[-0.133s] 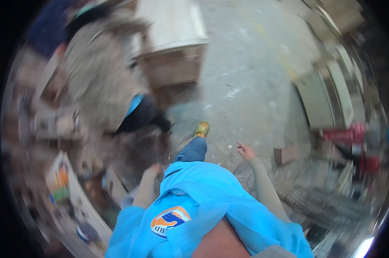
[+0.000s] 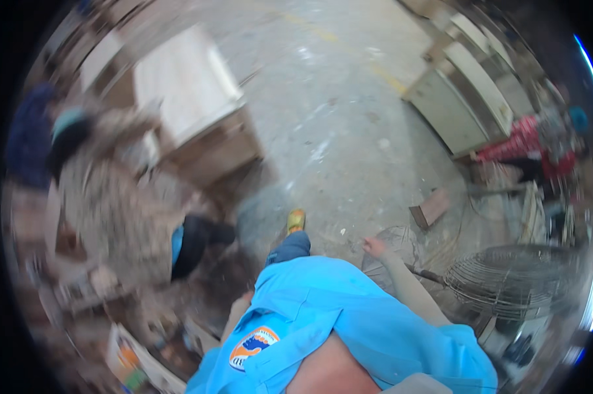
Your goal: The person applies glue to the joints of a wooden cabinet using a small bottle and a wooden stick. They then use a putty knife to apply wood filler to the seams and smooth it out. Finally, they sand the filled areas with a sanding block.
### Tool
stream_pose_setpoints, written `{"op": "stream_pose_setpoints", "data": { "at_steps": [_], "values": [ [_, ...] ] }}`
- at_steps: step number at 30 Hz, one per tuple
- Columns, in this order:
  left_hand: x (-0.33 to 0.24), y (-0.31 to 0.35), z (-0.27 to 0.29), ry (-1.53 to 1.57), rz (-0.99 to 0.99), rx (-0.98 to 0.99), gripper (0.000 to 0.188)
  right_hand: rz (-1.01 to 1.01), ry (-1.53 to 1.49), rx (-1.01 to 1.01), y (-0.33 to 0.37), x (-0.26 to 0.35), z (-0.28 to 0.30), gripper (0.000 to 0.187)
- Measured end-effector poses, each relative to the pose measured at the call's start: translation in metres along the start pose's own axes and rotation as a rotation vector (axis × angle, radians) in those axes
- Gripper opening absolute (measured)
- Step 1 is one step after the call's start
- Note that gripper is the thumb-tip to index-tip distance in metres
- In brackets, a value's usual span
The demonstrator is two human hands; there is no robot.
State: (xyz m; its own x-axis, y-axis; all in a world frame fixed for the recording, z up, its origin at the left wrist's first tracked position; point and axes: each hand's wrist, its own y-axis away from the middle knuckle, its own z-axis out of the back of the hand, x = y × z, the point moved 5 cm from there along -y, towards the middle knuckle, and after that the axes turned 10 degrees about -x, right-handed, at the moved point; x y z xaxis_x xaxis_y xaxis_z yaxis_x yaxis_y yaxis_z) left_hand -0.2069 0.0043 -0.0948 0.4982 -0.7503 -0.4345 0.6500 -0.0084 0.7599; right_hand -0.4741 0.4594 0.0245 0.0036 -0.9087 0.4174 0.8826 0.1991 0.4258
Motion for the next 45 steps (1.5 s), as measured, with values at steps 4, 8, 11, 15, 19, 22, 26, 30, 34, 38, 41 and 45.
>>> {"op": "stream_pose_setpoints", "data": {
  "at_steps": [4, 8, 11, 15, 19, 22, 26, 30, 34, 38, 41, 45],
  "values": [
    [-0.143, -0.093, 0.007, -0.026, -0.175, 0.033, 0.033, -0.145, 0.254, 0.077, 0.070, -0.211, 0.030, 0.047],
    [-0.193, -0.198, 0.151, -0.256, -0.357, -0.052, 0.031, -0.487, -0.253, -0.210, 0.053, -0.156, 0.056, 0.045],
    [-0.280, -0.275, 0.266, -0.309, -0.648, -0.273, 0.030, -0.637, -0.537, -0.316, 0.053, -0.119, 0.043, 0.046],
    [-0.451, -0.374, 0.356, 0.000, -0.558, -0.448, 0.029, -0.637, -0.498, -0.196, 0.030, -0.139, 0.043, 0.047],
    [-0.569, -0.418, 0.366, 0.142, -0.686, -0.467, 0.026, -0.773, -0.503, -0.061, 0.011, -0.212, 0.023, 0.052],
    [-0.541, -0.471, 0.353, 0.018, -0.612, -0.379, 0.025, -0.869, -0.395, -0.136, -0.044, -0.273, 0.045, 0.051],
    [-0.539, -0.486, 0.291, -0.089, -0.340, 0.074, 0.030, -0.848, -0.244, -0.094, -0.137, -0.384, 0.110, 0.038],
    [-0.564, -0.470, 0.315, -0.228, -0.387, 0.081, 0.031, -0.698, -0.218, -0.454, -0.255, -0.392, 0.268, 0.048],
    [-0.600, -0.518, 0.365, -0.286, -0.315, 0.039, 0.029, -0.489, -0.499, -0.542, -0.397, -0.340, 0.402, 0.045],
    [-0.681, -0.604, 0.405, -0.333, -0.333, 0.027, 0.028, -0.390, -0.499, -0.587, -0.468, -0.319, 0.444, 0.044],
    [-0.781, -0.703, 0.445, -0.416, -0.392, 0.024, 0.027, -0.526, -0.457, -0.438, -0.470, -0.330, 0.422, 0.045],
    [-0.942, -0.837, 0.510, -0.650, -0.650, -0.283, 0.023, -0.781, -0.568, -0.370, -0.448, -0.351, 0.412, 0.046]
  ]
}}
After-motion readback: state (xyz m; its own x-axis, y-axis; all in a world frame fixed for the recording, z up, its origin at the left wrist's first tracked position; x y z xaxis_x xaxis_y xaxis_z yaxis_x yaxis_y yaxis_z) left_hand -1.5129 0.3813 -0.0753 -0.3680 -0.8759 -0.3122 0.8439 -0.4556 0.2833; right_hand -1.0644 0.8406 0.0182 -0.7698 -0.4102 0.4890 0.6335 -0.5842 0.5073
